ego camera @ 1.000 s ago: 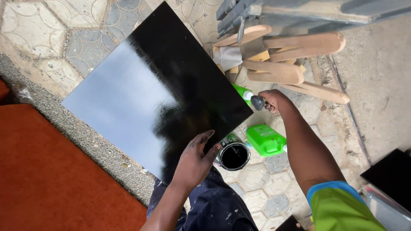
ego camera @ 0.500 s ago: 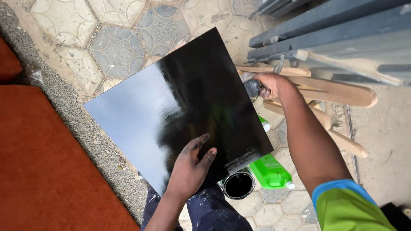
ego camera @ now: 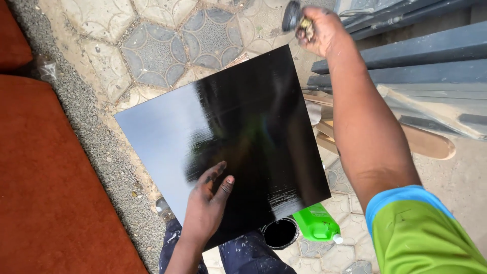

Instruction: Applying a black coating to a wooden panel using a sponge dipped in a paint can.

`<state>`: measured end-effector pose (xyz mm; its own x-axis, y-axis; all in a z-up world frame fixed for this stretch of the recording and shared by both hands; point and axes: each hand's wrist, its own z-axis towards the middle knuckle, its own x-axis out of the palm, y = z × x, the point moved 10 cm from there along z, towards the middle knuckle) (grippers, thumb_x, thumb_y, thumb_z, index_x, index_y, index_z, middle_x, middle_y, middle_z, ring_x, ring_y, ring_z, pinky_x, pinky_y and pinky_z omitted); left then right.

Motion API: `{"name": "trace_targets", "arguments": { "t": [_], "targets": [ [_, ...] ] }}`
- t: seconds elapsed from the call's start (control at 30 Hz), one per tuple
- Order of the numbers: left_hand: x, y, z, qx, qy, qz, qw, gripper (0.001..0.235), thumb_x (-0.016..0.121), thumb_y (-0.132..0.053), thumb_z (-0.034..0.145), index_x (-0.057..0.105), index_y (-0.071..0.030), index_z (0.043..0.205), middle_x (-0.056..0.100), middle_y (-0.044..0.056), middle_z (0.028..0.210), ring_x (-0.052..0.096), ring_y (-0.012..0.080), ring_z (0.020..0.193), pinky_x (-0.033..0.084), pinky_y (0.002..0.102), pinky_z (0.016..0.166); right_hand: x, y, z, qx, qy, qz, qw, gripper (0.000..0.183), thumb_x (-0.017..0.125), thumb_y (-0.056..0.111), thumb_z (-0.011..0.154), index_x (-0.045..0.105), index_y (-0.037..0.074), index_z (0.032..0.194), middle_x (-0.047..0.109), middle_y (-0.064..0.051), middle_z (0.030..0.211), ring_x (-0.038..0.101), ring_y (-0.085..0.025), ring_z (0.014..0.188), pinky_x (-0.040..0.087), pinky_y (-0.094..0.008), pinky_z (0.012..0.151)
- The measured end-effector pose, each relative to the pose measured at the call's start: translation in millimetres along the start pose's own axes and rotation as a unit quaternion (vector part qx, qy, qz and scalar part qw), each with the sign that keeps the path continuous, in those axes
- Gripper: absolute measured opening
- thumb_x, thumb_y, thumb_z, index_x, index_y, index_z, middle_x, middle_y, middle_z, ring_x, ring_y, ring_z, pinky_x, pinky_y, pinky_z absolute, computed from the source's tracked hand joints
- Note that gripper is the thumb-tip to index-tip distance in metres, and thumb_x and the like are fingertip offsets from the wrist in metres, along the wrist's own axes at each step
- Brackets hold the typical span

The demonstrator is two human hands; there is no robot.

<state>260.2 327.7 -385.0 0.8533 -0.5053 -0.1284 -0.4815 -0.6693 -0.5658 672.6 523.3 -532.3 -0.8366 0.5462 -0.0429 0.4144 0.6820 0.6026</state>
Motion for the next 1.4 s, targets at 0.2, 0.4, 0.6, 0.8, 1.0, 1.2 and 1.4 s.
{"name": "trace_targets", "arguments": {
  "t": [0.2,0.4,0.6,0.8,1.0,1.2,1.4],
  "targets": [
    [-69,35,0,-0.034,-0.219,-0.069,0.973,0.039,0.061,-0.037,0.096,0.069,-0.017,0.129,0.076,-0.001,0.124,0.068,0.0116,0.117,0.05,0.029,0.104,-7,-16,-90,-0.039,0.028,0.071,0.996,0.027,0.053,0.024,0.098,0.061,0.005,0.116,0.06,-0.007,0.095,0.055,-0.012,0.076,0.051,-0.024,0.066],
    [-134,95,-2,-0.018,-0.326,-0.033,0.945,0.046,0.057,-0.041,0.111,0.063,-0.003,0.136,0.067,0.022,0.129,0.059,0.0385,0.129,0.045,0.053,0.109,-116,-117,-115,0.029,0.015,0.149,0.988,0.015,0.068,0.022,0.081,0.06,0.009,0.08,0.056,-0.009,0.063,0.062,-0.022,0.061,0.05,-0.033,0.055],
    [-145,162,0,-0.102,-0.338,-0.14,0.925,0.059,0.053,-0.053,0.111,0.062,0.003,0.129,0.066,0.023,0.124,0.064,0.0332,0.121,0.048,0.051,0.104,-167,-164,-169,-0.017,0.018,0.1,0.995,0.026,0.061,-0.004,0.074,0.055,0.012,0.092,0.05,-0.007,0.075,0.055,-0.021,0.072,0.045,-0.034,0.071],
    [-115,189,14,-0.157,-0.226,-0.25,0.928,0.087,0.027,-0.069,0.107,0.05,0.006,0.146,0.056,0.031,0.142,0.048,0.0463,0.14,0.032,0.057,0.119,-184,-193,-164,-0.035,-0.011,0.114,0.993,0.016,0.077,0.009,0.093,0.062,0.01,0.091,0.053,-0.003,0.069,0.053,-0.015,0.061,0.05,-0.033,0.07],
    [-106,224,36,-0.162,-0.161,-0.26,0.938,0.095,0.023,-0.076,0.103,0.05,0.004,0.148,0.061,0.028,0.139,0.053,0.0449,0.136,0.031,0.057,0.12,-173,-196,-168,0.026,-0.014,0.112,0.993,0.014,0.073,0.02,0.096,0.063,0.011,0.091,0.067,-0.01,0.08,0.069,-0.021,0.073,0.061,-0.034,0.076],
    [-111,269,70,-0.168,-0.108,-0.271,0.942,0.099,0.019,-0.081,0.101,0.056,0.003,0.138,0.064,0.011,0.102,0.065,0.0251,0.086,0.054,0.045,0.098,-220,-230,-104,0.016,-0.071,0.069,0.995,0.024,0.086,0.018,0.088,0.064,0.012,0.08,0.052,0.0,0.063,0.062,-0.016,0.054,0.062,-0.033,0.062],
    [-120,234,64,-0.141,-0.095,-0.278,0.945,0.101,0.016,-0.08,0.101,0.054,0.004,0.141,0.06,0.01,0.104,0.063,0.023,0.09,0.053,0.042,0.095,-184,-210,-115,0.013,-0.058,-0.039,0.997,0.027,0.077,0.038,0.094,0.069,0.014,0.102,0.073,-0.007,0.086,0.075,-0.015,0.069,0.065,-0.028,0.067]
  ]
}}
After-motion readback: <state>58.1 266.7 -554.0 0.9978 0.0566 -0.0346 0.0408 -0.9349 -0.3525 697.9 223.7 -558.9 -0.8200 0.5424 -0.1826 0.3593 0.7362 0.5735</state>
